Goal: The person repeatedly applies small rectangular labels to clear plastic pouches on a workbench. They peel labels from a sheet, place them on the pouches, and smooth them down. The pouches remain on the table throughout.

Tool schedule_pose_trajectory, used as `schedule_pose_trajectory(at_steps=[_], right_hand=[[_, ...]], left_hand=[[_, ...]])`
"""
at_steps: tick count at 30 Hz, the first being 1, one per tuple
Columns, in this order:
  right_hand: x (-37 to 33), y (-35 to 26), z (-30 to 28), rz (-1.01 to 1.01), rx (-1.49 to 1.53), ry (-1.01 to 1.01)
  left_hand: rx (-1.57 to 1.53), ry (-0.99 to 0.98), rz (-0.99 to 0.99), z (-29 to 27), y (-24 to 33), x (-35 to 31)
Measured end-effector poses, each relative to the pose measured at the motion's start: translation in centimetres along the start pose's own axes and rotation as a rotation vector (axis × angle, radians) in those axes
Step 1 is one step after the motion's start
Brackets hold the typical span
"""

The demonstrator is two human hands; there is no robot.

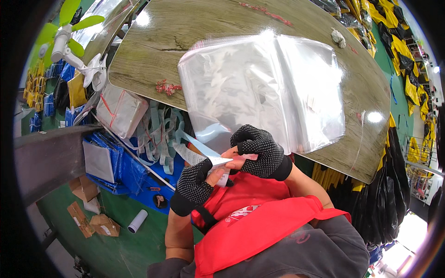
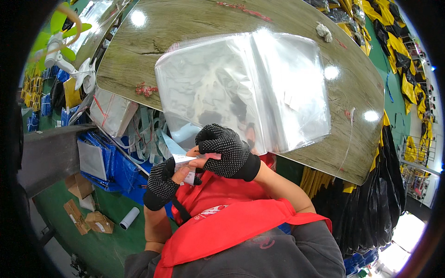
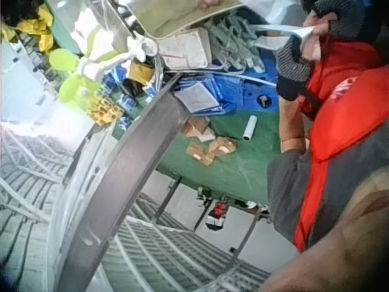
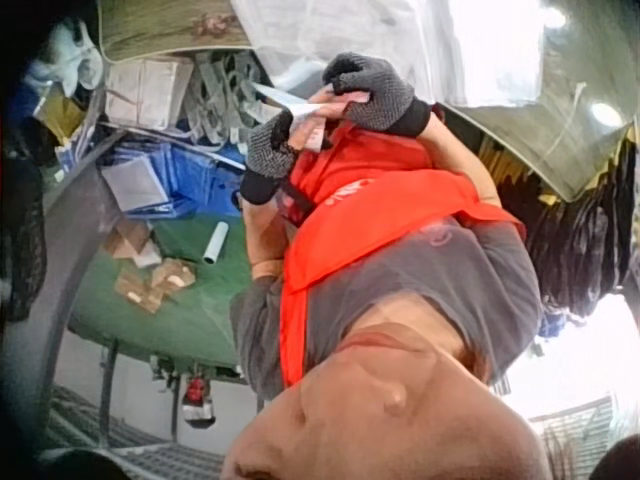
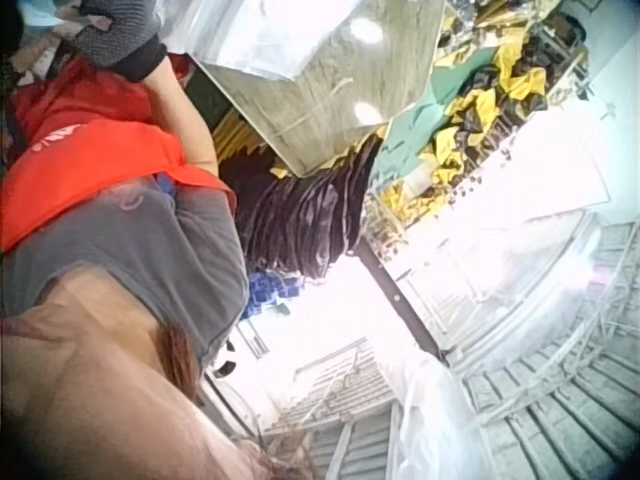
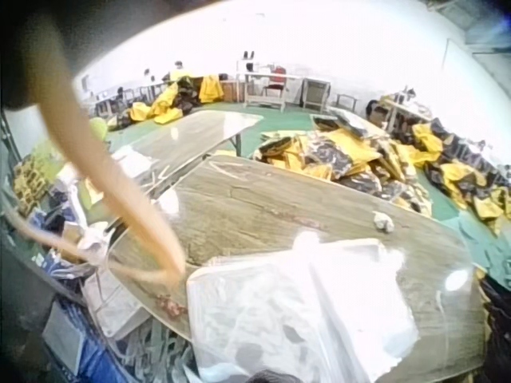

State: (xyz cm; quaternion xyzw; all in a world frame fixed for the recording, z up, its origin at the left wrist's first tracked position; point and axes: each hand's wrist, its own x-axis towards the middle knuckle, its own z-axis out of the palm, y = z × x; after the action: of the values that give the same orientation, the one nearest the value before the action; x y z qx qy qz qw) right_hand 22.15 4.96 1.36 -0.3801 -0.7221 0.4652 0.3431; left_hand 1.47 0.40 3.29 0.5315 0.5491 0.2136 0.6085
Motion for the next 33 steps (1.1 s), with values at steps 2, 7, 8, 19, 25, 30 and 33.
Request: schedule_pose_trajectory(at_steps=[2,7,8,19,25,30,33], right_hand=[[0.0,0.4,-0.2,0.037,0.124,-0.031],[0.2,2.8,-0.5,0.106,0.03,0.34],[0.7,3.2,-1.5,0.022,-0.321,0.35],[-2.6,3.0,1.0,-0.045,-0.834,0.088],[-2.9,4.4,1.6,-0.026,-0.73,0.264],[-2.9,2.0,0.0,0.311,-0.163,0.485],[-5.5,3.6,-2.2,0.479,0.023,0.985]], left_hand=[[0.095,-0.025,0.022,-0.4,-0.2,-0.1],[0.298,0.042,0.093,-2.3,-2.6,-1.0],[0.236,0.19,-0.023,-3.4,-2.8,-1.7],[0.148,1.127,0.118,-11.8,-0.9,-9.4],[-0.475,0.323,-0.121,-3.4,0.1,-2.5],[-0.559,0.219,0.021,1.0,-0.8,0.9],[-0.444,0.271,0.029,2.2,-0.4,1.4]])
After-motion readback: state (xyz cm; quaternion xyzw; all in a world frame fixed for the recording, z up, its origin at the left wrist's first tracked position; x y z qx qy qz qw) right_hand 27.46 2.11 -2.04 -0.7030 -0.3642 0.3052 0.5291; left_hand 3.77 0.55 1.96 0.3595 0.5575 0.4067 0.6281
